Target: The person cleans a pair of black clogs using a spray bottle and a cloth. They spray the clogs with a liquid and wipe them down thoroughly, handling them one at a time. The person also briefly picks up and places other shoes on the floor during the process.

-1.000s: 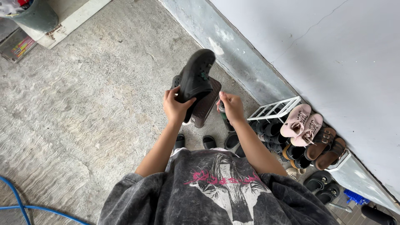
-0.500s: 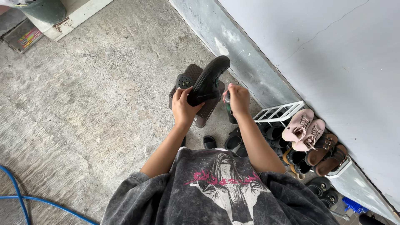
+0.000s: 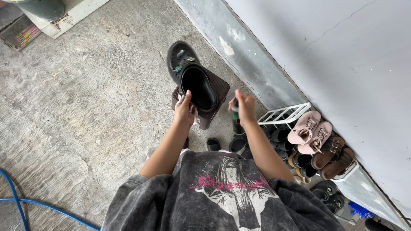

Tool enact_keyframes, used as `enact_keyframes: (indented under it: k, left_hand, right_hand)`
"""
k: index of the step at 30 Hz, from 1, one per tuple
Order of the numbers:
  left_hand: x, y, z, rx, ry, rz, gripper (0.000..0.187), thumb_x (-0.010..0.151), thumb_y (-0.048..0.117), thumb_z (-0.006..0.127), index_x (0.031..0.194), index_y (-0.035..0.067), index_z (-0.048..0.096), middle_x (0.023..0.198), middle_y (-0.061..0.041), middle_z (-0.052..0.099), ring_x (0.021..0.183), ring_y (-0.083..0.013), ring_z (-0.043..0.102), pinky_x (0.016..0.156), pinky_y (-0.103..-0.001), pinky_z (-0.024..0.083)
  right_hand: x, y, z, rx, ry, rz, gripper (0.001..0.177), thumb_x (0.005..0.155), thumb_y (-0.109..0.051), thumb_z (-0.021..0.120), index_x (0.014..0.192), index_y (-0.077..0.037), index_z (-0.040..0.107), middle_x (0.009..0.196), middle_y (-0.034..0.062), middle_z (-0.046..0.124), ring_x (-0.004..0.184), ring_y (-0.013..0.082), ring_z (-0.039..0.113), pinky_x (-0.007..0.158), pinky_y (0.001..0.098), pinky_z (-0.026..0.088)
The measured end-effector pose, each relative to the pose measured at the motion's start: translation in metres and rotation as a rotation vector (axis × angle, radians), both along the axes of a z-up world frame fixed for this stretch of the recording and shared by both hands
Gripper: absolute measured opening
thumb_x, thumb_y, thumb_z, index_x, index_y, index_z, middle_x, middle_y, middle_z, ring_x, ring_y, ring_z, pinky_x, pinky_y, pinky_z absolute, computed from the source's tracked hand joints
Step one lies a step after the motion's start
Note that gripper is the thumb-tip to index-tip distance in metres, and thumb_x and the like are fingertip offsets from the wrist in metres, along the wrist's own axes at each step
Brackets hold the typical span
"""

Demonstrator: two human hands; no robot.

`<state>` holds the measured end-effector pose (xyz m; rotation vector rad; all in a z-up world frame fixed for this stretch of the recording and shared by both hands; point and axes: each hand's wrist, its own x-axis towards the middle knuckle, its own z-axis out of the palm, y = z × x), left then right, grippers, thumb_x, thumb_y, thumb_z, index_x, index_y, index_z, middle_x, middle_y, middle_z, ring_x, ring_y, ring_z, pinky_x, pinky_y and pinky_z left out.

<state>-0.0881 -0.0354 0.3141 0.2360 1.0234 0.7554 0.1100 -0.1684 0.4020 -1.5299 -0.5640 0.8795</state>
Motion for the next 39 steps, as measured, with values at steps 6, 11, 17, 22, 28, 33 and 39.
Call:
enact_keyframes:
  k: [6, 11, 17, 22, 28, 33, 39]
  left_hand:
    - [0.022, 0.002, 0.005, -0.141, -0.036, 0.066, 0.023, 0.086, 0.02, 0.08, 0.099, 0.008, 0.066, 0.092, -0.003, 0.066, 0.081, -0.0181, 0.064, 0.084, -0.036, 0.059]
    - [0.029, -0.005, 0.027, -0.102, -0.045, 0.068, 0.024, 0.085, 0.014, 0.077, 0.103, 0.004, 0.064, 0.096, -0.006, 0.069, 0.085, -0.0187, 0.068, 0.085, -0.035, 0.062]
    - [0.018, -0.012, 0.012, 0.019, 0.094, -0.031, 0.03, 0.083, 0.003, 0.077, 0.109, -0.002, 0.062, 0.101, -0.01, 0.068, 0.087, -0.0212, 0.069, 0.081, -0.035, 0.061]
    - [-0.017, -0.007, 0.004, 0.375, 0.383, -0.239, 0.033, 0.084, 0.004, 0.078, 0.112, -0.01, 0.067, 0.103, -0.012, 0.071, 0.088, -0.0205, 0.071, 0.079, -0.03, 0.062]
    - [-0.053, 0.005, 0.038, 0.702, 0.874, -0.608, 0.053, 0.072, 0.015, 0.085, 0.121, 0.002, 0.07, 0.103, -0.009, 0.077, 0.086, -0.0175, 0.075, 0.077, -0.032, 0.057]
    - [-0.067, 0.023, 0.046, 0.816, 0.877, -0.672, 0.055, 0.07, 0.015, 0.084, 0.121, 0.001, 0.069, 0.105, -0.01, 0.076, 0.09, -0.0185, 0.076, 0.077, -0.031, 0.057]
    - [-0.072, 0.048, 0.028, 0.808, 0.869, -0.749, 0.063, 0.068, 0.013, 0.085, 0.126, 0.001, 0.064, 0.107, -0.009, 0.074, 0.091, -0.0184, 0.075, 0.077, -0.03, 0.058]
  right_hand:
    - [-0.031, -0.007, -0.014, -0.032, 0.048, 0.032, 0.046, 0.098, -0.037, 0.057, 0.071, -0.001, 0.065, 0.064, 0.0083, 0.065, 0.051, 0.0151, 0.063, 0.048, 0.0306, 0.053]
    - [-0.025, -0.007, -0.011, -0.057, 0.037, 0.019, 0.051, 0.102, -0.038, 0.054, 0.067, -0.001, 0.064, 0.057, 0.0099, 0.063, 0.049, 0.0151, 0.063, 0.049, 0.0288, 0.051]
    - [-0.018, -0.002, -0.007, 0.014, 0.032, -0.028, 0.049, 0.1, -0.036, 0.055, 0.068, 0.0, 0.064, 0.061, 0.0103, 0.064, 0.051, 0.0165, 0.062, 0.049, 0.0308, 0.051]
    - [-0.022, 0.005, 0.008, -0.047, 0.101, -0.038, 0.05, 0.102, -0.036, 0.051, 0.068, -0.002, 0.064, 0.057, 0.01, 0.063, 0.047, 0.0161, 0.061, 0.048, 0.0292, 0.05]
    - [-0.029, 0.021, 0.0, -0.037, 0.035, -0.099, 0.05, 0.102, -0.036, 0.054, 0.069, 0.0, 0.064, 0.06, 0.0103, 0.064, 0.049, 0.0169, 0.061, 0.048, 0.0299, 0.05]
    - [-0.031, 0.037, -0.003, -0.008, 0.128, -0.158, 0.048, 0.101, -0.036, 0.054, 0.07, -0.001, 0.062, 0.06, 0.01, 0.063, 0.049, 0.0172, 0.062, 0.047, 0.0302, 0.05]
    - [-0.04, 0.057, -0.039, -0.053, 0.065, -0.184, 0.052, 0.102, -0.04, 0.054, 0.07, 0.0, 0.062, 0.06, 0.0114, 0.062, 0.049, 0.0182, 0.061, 0.048, 0.0304, 0.049]
